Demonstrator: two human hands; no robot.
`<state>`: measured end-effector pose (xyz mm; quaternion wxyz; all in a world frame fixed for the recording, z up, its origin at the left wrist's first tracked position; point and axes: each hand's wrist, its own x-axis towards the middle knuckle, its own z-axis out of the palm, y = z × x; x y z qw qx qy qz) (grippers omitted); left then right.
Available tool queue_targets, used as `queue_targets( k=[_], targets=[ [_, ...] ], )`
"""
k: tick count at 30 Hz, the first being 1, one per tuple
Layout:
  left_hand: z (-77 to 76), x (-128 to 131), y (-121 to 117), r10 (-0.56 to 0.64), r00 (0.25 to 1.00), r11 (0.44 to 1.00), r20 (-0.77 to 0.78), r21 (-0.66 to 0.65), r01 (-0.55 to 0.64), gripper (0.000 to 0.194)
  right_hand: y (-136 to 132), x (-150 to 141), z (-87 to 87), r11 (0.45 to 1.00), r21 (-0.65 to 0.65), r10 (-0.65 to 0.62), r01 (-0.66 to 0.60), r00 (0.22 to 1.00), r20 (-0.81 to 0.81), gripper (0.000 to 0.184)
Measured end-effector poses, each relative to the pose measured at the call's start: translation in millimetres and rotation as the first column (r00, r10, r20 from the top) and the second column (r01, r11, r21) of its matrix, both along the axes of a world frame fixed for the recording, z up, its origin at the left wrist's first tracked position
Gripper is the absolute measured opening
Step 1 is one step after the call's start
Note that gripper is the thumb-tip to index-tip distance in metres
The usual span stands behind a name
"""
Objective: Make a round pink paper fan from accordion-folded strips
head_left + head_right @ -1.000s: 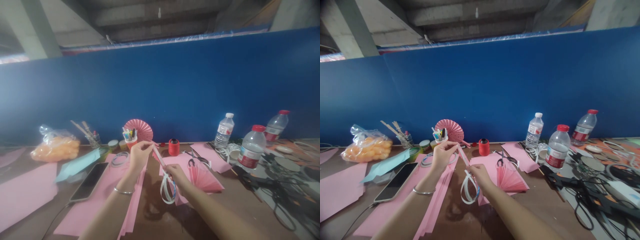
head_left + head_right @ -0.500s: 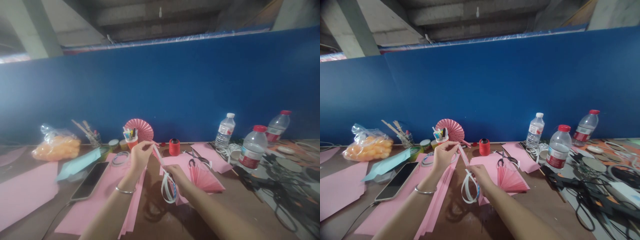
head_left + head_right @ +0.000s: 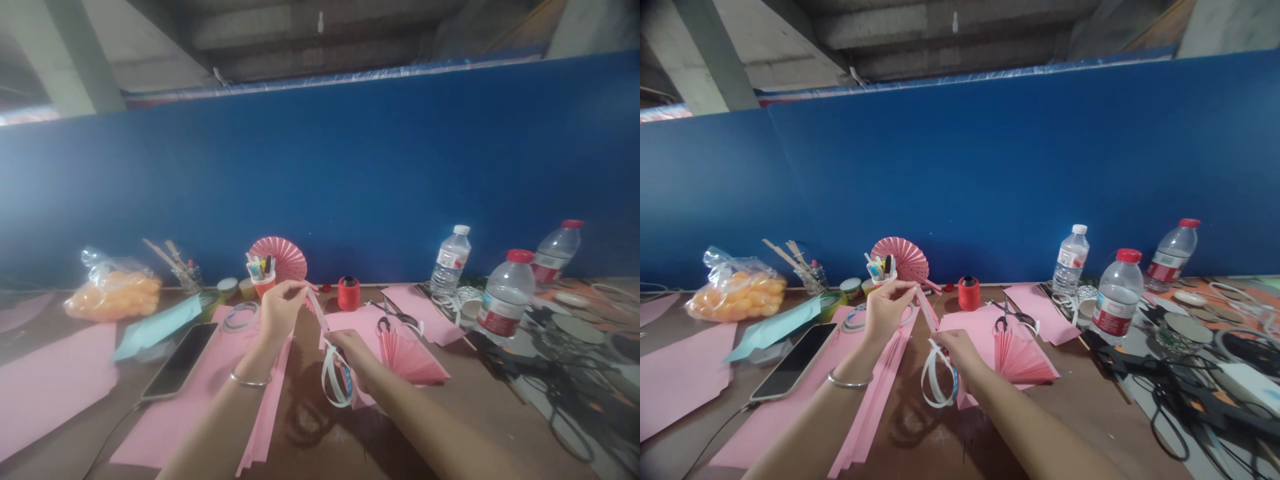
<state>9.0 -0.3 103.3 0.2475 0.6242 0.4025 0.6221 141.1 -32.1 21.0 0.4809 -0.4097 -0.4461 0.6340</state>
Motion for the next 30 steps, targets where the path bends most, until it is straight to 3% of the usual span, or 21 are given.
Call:
queue_targets(
  k=[8,18,23,30],
  targets=[
    [0.3,-0.7,-0.6,-0.007,1.0,1.0,-0.025,0.005,0.007,0.013,-1.6,1.0,4.9,1.0,-0.003,0.001,-0.001,1.0,0.015,0.026],
    [-1.0,-3.4,4.7,-0.023,0.997,0.998,0.073,-0.063,0.027,0.01,-1.2,2.8,4.6,0.999,-0.008,0.046,-0.046,0.999,0.027,0.026],
    [-1.3,-4.8,7.3,-0.083,0.981,0.983,0.174,-0.149,0.11,0.009,-1.7,5.0,3.9,0.996,0.0,0.086,-0.086,0.996,0.027,0.028],
    [1.4,-7.3,7.9,-0.197,0.916,0.927,0.348,-0.238,0.29,0.008,-0.4,4.3,-1.5,0.991,0.06,0.123,-0.117,0.984,-0.127,0.023]
  ],
)
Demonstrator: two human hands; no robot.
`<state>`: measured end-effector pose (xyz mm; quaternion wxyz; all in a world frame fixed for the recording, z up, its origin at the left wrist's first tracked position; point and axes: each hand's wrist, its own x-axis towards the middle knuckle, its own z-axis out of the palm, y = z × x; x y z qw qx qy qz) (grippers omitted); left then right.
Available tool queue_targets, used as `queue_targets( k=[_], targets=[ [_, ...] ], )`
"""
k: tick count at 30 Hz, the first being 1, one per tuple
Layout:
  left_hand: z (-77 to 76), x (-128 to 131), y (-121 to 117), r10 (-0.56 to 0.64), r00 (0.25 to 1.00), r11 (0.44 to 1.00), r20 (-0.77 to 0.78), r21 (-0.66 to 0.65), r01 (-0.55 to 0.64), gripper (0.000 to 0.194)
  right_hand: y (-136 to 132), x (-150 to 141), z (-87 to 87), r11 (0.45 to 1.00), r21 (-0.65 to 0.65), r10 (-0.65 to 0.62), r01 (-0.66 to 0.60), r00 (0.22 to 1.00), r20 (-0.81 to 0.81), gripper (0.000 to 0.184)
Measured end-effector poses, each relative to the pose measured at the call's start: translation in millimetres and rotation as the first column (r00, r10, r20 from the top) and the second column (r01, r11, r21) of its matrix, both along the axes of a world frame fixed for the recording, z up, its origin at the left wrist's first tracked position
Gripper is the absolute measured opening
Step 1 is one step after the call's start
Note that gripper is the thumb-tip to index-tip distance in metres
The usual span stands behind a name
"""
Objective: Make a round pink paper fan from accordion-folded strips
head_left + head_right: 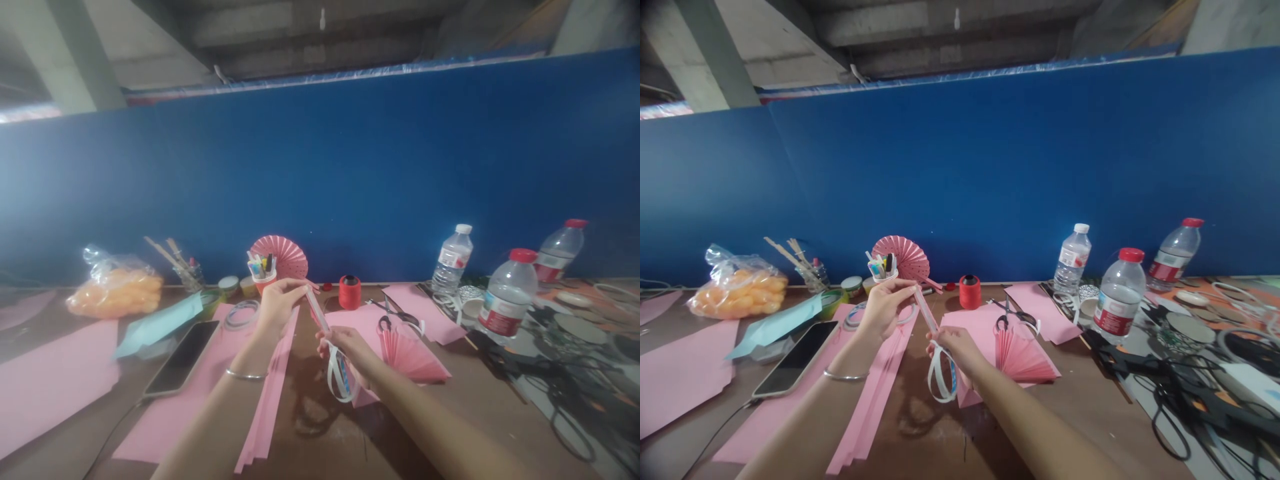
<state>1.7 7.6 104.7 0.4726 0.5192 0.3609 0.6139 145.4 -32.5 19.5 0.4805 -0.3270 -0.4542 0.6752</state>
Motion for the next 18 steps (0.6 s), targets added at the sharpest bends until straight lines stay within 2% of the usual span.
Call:
queue_targets(
  k=[6,10,12,15,18],
  targets=[
    [2.8,-3.4,-1.5,-0.077,0.994,0.995,0.084,-0.058,0.082,0.006,1.4,-2.5,-0.2,0.998,0.012,-0.063,0.064,0.997,-0.032,0.033],
    [2.7,-3.6,-2.0,-0.086,0.991,0.992,0.102,-0.086,0.095,0.007,-0.1,-2.1,2.7,0.996,-0.001,-0.09,0.09,0.993,-0.082,0.047],
    [2.6,-3.8,-2.0,-0.091,0.989,0.99,0.113,-0.1,0.102,0.008,-0.6,-1.1,3.6,0.999,0.011,-0.042,0.043,0.995,-0.085,0.045],
    [2.6,-4.6,-1.2,-0.104,0.985,0.988,0.141,-0.095,0.118,0.008,-0.8,-0.3,2.9,0.999,0.03,0.017,-0.015,0.997,-0.071,0.032],
    [2.4,-5.6,0.0,-0.117,0.981,0.988,0.157,-0.079,0.131,0.007,-0.9,-1.9,1.8,1.0,0.007,-0.012,0.012,0.998,-0.058,0.03]
  ],
)
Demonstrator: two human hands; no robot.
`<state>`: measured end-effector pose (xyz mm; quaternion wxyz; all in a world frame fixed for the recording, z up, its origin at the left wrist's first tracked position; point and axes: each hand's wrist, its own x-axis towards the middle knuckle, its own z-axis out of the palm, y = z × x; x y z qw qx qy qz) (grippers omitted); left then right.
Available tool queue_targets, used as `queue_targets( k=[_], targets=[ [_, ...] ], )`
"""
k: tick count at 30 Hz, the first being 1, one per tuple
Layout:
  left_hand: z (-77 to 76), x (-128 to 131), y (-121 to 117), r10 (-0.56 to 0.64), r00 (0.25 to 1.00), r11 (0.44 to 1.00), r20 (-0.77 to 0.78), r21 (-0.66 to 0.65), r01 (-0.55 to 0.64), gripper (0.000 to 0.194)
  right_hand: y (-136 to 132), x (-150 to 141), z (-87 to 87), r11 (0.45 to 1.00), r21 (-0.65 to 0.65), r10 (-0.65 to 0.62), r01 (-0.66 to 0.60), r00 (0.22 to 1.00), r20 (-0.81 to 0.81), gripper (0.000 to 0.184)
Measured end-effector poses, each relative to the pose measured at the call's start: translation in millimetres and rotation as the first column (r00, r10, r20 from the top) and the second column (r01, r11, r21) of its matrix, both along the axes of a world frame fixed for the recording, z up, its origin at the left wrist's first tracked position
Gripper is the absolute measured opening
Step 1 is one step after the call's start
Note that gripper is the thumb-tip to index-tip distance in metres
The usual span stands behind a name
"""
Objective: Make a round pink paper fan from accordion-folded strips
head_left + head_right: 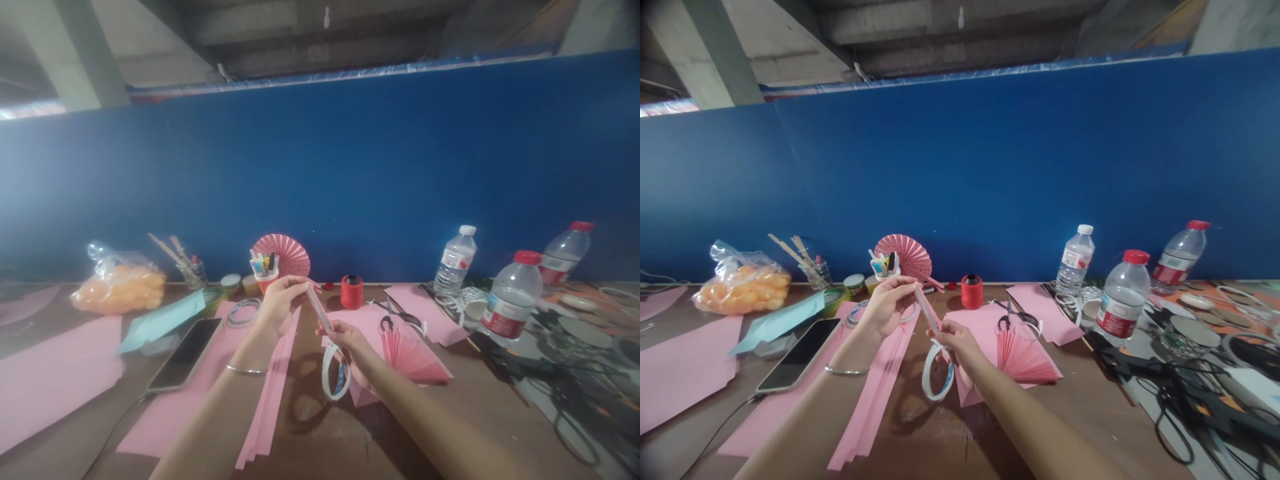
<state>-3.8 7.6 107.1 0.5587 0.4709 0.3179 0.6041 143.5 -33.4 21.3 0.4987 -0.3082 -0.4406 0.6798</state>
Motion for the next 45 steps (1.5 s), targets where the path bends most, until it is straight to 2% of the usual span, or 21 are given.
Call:
queue_targets(
  k=[3,6,8,10,12,15,27,32,35,40,45],
  targets=[
    [-0.7,0,0,-0.011,1.0,1.0,-0.001,-0.001,0.011,0.008,-1,-2,1.0,0.996,-0.034,-0.086,0.084,0.995,-0.041,0.048],
    [-1.8,0,0,-0.019,1.0,1.0,-0.021,-0.007,0.019,0.011,-2,-2,3.5,0.996,-0.045,-0.076,0.074,0.996,-0.051,0.064],
    [-2.4,0,0,-0.014,0.999,1.0,-0.033,-0.006,0.014,0.012,-3,-1,4.5,1.0,-0.023,-0.022,0.021,0.999,-0.029,0.059],
    [-2.5,0,0,-0.006,0.999,1.0,-0.039,0.0,0.006,0.013,-3,0,4.4,1.0,0.013,0.005,-0.005,1.0,-0.014,0.046],
    [-2.1,0,0,-0.003,0.999,1.0,-0.044,0.009,0.003,0.013,-3,0,3.6,0.999,0.044,0.008,-0.007,1.0,-0.015,0.033],
    [-0.9,0,-1,0.003,0.998,1.0,-0.065,0.029,-0.001,0.011,-2,0,2.5,0.998,0.067,-0.004,0.005,1.0,-0.016,0.023],
    [-3.2,2,0,0.036,0.993,0.998,-0.111,0.051,-0.031,0.014,0,-1,-2.2,0.998,-0.029,-0.063,0.062,0.998,-0.005,0.017],
    [-11.2,8,3,0.059,0.995,0.998,-0.081,0.031,-0.057,0.023,3,-4,-8.4,0.985,-0.08,-0.155,0.151,0.987,-0.044,0.013],
    [-19.8,16,3,0.056,0.979,0.998,-0.196,0.031,-0.051,0.031,5,-5,-12.6,0.974,-0.083,-0.215,0.21,0.975,-0.054,0.016],
    [-38.3,26,4,-0.127,0.891,0.99,-0.437,0.001,0.141,0.03,7,-4,-13.5,0.948,-0.079,-0.312,0.307,0.948,-0.066,0.02],
    [-48.0,28,5,-0.06,0.845,0.996,-0.532,0.024,0.086,0.026,7,-3,-11.7,0.939,-0.079,-0.34,0.336,0.94,-0.037,0.019]
  ],
)
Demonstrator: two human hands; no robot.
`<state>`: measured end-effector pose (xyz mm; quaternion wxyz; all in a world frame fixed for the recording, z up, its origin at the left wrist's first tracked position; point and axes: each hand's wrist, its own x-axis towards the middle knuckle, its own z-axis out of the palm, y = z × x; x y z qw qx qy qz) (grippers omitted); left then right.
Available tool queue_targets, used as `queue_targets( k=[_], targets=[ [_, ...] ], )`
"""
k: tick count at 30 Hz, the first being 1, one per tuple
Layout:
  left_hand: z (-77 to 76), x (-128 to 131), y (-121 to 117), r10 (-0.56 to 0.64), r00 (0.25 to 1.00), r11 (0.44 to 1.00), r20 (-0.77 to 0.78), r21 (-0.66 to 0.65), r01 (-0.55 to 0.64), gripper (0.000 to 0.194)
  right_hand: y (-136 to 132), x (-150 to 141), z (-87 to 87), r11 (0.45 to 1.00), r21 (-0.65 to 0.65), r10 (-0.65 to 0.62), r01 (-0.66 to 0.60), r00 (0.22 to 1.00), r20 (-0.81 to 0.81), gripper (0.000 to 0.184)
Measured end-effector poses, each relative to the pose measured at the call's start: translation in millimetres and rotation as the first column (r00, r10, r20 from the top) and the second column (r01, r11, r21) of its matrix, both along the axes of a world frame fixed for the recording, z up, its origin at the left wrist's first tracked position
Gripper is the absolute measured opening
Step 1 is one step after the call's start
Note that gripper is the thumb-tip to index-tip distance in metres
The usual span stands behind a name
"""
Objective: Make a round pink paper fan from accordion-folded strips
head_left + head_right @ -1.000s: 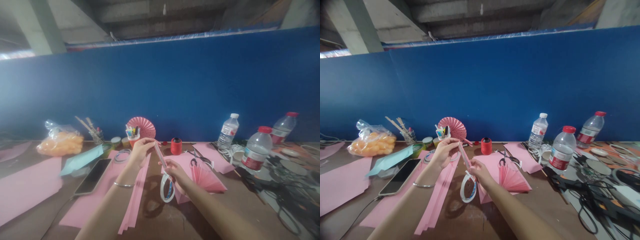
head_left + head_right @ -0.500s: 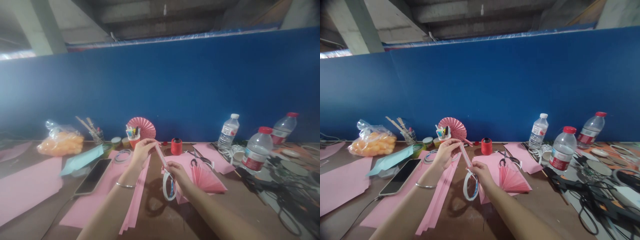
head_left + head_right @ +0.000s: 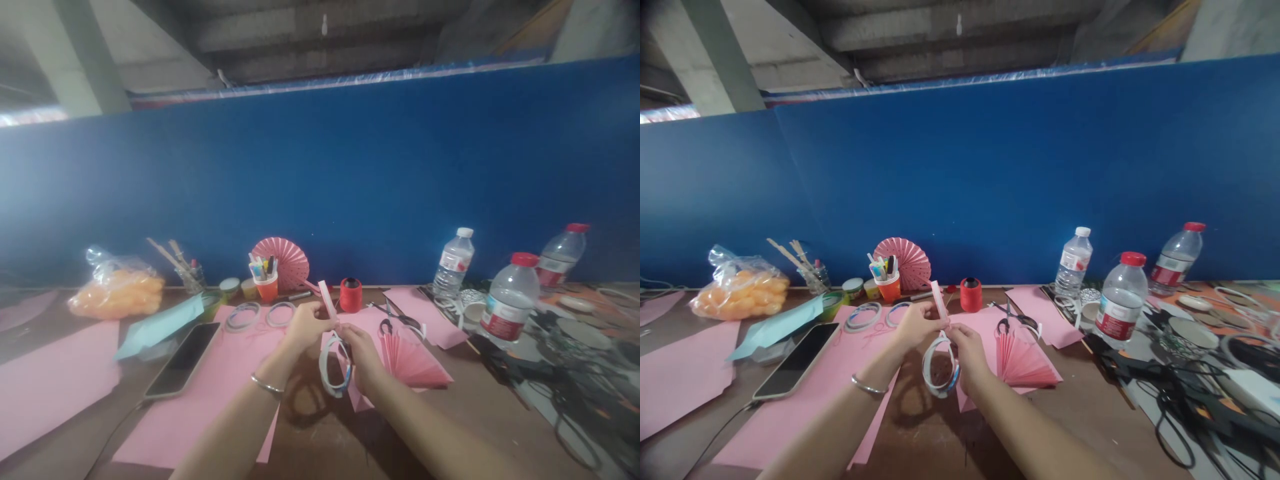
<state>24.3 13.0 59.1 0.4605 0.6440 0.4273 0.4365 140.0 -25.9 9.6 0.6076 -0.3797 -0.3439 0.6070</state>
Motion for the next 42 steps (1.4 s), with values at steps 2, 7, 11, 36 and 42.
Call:
queue_targets(
  k=[2,7,11,36,42],
  targets=[
    [-0.9,0,0,0.003,1.0,1.0,0.018,-0.023,-0.003,0.025,1,0,0.1,1.0,0.003,-0.003,0.003,1.0,0.013,0.018],
    [-1.9,-2,0,0.029,0.997,0.997,0.066,-0.08,-0.023,0.025,1,1,1.6,0.999,0.021,0.027,-0.028,0.999,0.029,0.015],
    [1.0,-4,-1,0.024,0.995,0.994,0.092,-0.106,-0.014,0.027,0,1,2.3,0.999,0.027,0.035,-0.036,0.999,0.032,0.013],
    [33.2,8,-28,0.077,0.986,0.962,-0.147,0.269,-0.035,0.018,-7,15,40.0,0.942,0.318,0.003,-0.107,0.95,0.311,0.022],
    [41.7,3,-29,0.128,0.992,0.968,0.012,0.215,-0.128,0.024,-12,10,45.5,0.968,0.224,0.051,-0.118,0.957,0.286,0.018]
  ],
)
